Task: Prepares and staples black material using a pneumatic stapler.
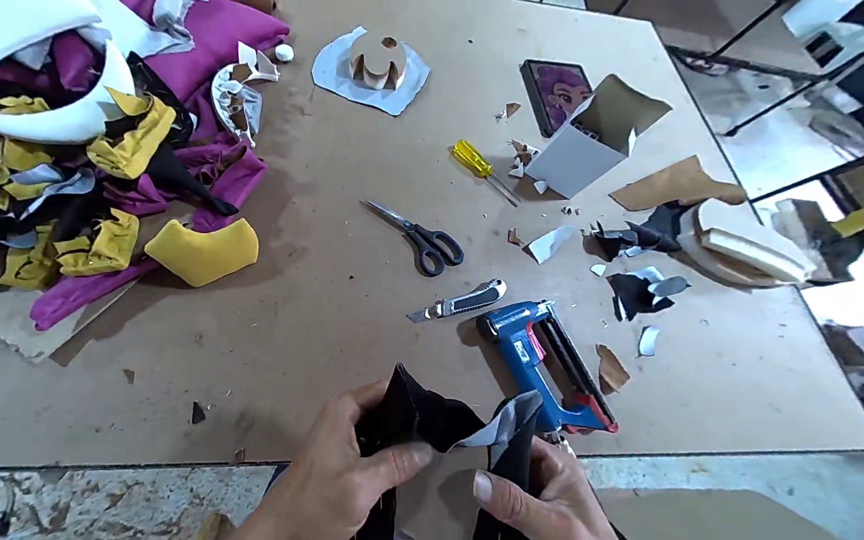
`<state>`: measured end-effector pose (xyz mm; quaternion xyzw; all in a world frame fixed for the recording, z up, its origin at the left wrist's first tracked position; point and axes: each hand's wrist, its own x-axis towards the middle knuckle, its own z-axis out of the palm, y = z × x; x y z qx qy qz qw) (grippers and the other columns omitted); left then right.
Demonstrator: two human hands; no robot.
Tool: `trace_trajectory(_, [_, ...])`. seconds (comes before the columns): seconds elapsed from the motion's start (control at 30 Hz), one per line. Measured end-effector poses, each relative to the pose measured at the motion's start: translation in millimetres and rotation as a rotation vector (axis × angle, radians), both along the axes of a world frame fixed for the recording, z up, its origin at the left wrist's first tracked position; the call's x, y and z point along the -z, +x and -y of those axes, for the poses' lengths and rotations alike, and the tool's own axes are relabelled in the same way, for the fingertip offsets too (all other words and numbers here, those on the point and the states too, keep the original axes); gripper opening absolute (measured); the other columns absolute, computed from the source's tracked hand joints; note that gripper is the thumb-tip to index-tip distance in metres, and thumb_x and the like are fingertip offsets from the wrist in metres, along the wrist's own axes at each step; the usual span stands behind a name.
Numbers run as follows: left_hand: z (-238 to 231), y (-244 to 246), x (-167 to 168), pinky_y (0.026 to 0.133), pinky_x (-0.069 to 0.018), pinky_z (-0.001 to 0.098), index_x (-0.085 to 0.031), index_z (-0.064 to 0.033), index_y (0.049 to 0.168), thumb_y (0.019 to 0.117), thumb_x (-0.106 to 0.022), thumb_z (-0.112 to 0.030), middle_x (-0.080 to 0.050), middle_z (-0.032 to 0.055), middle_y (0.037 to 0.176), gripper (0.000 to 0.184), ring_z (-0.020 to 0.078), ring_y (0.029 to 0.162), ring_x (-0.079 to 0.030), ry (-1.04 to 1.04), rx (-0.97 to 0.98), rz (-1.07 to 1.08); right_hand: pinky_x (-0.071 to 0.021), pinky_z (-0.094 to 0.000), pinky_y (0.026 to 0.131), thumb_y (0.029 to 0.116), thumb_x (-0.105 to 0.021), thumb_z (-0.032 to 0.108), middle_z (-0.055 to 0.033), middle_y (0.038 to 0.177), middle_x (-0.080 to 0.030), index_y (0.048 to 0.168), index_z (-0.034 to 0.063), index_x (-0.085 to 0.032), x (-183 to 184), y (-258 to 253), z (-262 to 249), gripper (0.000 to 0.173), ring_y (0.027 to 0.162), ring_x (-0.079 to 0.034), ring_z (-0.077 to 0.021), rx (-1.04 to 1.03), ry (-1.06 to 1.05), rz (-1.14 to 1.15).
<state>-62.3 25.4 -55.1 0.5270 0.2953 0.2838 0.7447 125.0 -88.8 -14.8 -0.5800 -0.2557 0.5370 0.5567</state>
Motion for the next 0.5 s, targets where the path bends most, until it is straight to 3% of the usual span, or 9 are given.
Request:
trace_trajectory(0.07, [0,2,1,0.068,-0.0563,0.0203,-0.074,-0.0147,0.095,0.0995,-0.063,-0.026,-0.07,-0.009,0.082,0.016,-0.0008,0.074,-0.065,0.013,-0.071,-0.052,-0.0613,-0.0254,0.073,0.0869,-0.073,0.0,0.0016,0.086,-0.077,0.1,0.0086,-0.074,0,1,0,0.015,0.076,-0.072,-0.0051,0.025,-0.059,-0.017])
trace_trajectory(0.13, [-2,2,1,0.068,-0.0568,0.0216,-0.074,-0.0139,0.091,0.1008,-0.058,-0.021,-0.07,-0.0066,0.079,0.02,0.001,0.073,-0.066,-0.083,-0.124,-0.059,-0.0609,-0.0256,0.074,0.0889,-0.071,0.003,0.0021,0.087,-0.075,0.101,0.008,-0.069,-2,-1,0,0.013,0.077,-0.071,-0.0054,0.05,-0.113,-0.017])
trace_trajectory(0.2, [-4,2,-1,0.075,-0.059,0.0246,-0.072,-0.0101,0.098,0.0997,-0.058,-0.016,-0.073,-0.002,0.086,0.015,0.0047,0.079,-0.069,-0.222,-0.139,0.003,-0.0617,-0.0268,0.077,0.0886,-0.071,0.003,0.0018,0.091,-0.075,0.106,0.0061,-0.064,-2,-1,0,0.019,0.082,-0.072,-0.0068,0.055,-0.118,0.014])
trace_trajectory(0.27, [-5,1,-2,0.078,-0.0594,0.0265,-0.071,-0.0103,0.105,0.0989,-0.063,-0.021,-0.073,-0.0009,0.092,0.015,0.0059,0.084,-0.069,-0.272,-0.107,0.067,-0.062,-0.0272,0.077,0.0888,-0.071,0.003,0.0014,0.093,-0.075,0.11,0.004,-0.063,-1,-3,2,0.023,0.083,-0.072,-0.0073,0.068,-0.104,0.05])
trace_trajectory(0.3, [-4,0,-2,0.082,-0.0597,0.0285,-0.069,-0.009,0.113,0.0957,-0.069,-0.027,-0.073,-0.0001,0.099,0.025,0.0075,0.09,-0.07,-0.234,-0.076,0.071,-0.062,-0.0273,0.077,0.0889,-0.07,0.001,0.0012,0.093,-0.075,0.111,0.0034,-0.063,-1,-5,3,0.023,0.082,-0.072,-0.0075,0.084,-0.098,0.064])
trace_trajectory(0.37, [3,0,-5,0.09,-0.0601,0.0327,-0.051,-0.0028,0.134,0.0879,-0.077,-0.042,-0.069,0.0027,0.116,0.066,0.0115,0.105,-0.069,-0.104,0.018,-0.014,-0.0623,-0.0273,0.075,0.0896,-0.068,-0.001,0.0013,0.091,-0.075,0.11,0.0032,-0.061,-2,-10,6,0.022,0.08,-0.072,-0.0072,0.13,-0.085,0.093])
trace_trajectory(0.4, [9,3,-9,0.093,-0.06,0.0333,-0.045,-0.0002,0.138,0.0854,-0.08,-0.044,-0.067,0.0034,0.119,0.077,0.0119,0.108,-0.068,-0.089,0.03,-0.074,-0.0622,-0.0269,0.074,0.0894,-0.067,-0.002,0.0025,0.09,-0.074,0.11,0.004,-0.06,-3,-11,7,0.022,0.079,-0.072,-0.0061,0.145,-0.079,0.115])
trace_trajectory(0.5, [23,11,-21,0.087,-0.0616,0.0297,-0.056,-0.0003,0.125,0.0827,-0.083,-0.021,-0.072,0.0021,0.107,0.055,0.01,0.098,-0.071,-0.059,-0.125,-0.211,-0.0613,-0.0243,0.07,0.0858,-0.061,-0.003,0.0066,0.088,-0.074,0.106,0.0046,-0.063,-6,-5,12,0.022,0.077,-0.071,-0.0022,0.09,-0.052,0.25])
